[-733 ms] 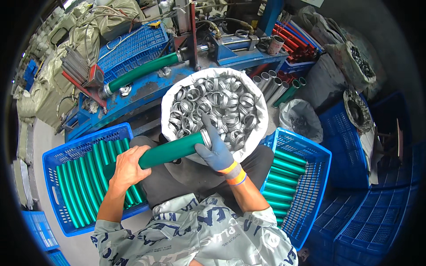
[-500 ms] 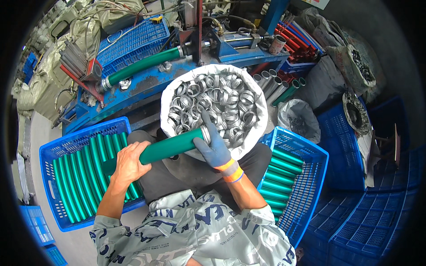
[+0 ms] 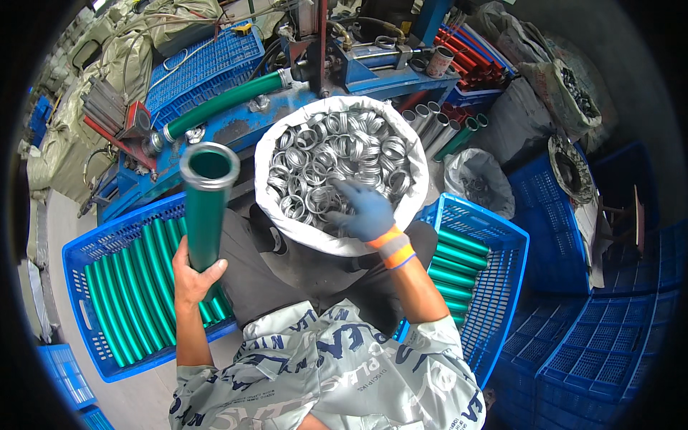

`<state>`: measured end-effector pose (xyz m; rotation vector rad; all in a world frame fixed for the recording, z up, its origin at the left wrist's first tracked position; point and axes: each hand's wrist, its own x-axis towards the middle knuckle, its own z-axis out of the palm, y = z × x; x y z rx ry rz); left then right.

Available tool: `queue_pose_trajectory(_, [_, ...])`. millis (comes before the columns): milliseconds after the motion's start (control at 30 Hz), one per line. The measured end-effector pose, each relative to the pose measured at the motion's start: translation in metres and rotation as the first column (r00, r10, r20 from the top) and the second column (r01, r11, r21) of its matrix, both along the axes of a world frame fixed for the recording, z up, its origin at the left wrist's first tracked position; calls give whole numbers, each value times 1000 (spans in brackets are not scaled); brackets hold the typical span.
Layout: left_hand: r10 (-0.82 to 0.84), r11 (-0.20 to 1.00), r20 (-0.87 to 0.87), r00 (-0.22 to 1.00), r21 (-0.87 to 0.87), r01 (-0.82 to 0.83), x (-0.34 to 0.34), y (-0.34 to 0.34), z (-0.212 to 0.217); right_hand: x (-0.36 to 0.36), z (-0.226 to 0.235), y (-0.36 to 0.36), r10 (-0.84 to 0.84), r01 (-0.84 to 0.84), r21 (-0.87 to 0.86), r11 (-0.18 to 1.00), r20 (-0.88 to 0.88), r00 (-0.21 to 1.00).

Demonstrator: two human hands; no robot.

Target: The recorder is assembling metal rings onto green cylindrical tubes in an industrial setting.

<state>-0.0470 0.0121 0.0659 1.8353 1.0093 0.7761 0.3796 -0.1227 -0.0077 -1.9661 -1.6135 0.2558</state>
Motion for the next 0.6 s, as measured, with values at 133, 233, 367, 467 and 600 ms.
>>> queue_pose_trajectory(133, [52, 986, 387, 920, -169, 15, 23, -11, 5, -25, -14, 36, 148, -136, -66, 988, 225, 963])
queue_pose_trajectory(233, [151, 985, 714, 683, -164, -46, 43, -12, -2, -15, -33, 54, 157, -162, -12, 987, 315, 936])
queue_pose_trajectory(367, [296, 935, 765, 572, -355, -10, 38, -14, -11, -14, -23, 39, 53, -55, 23, 998, 70, 996])
queue_pose_trajectory(467, [456, 861, 744, 488, -507, -31, 46, -19, -22, -28, 8, 20, 34, -14, 72, 997, -287, 957])
queue_pose_trajectory(600, [510, 805, 740, 438, -591, 59, 51, -21, -38, -44, 30, 13, 103, 25, 158, 987, -743, 661])
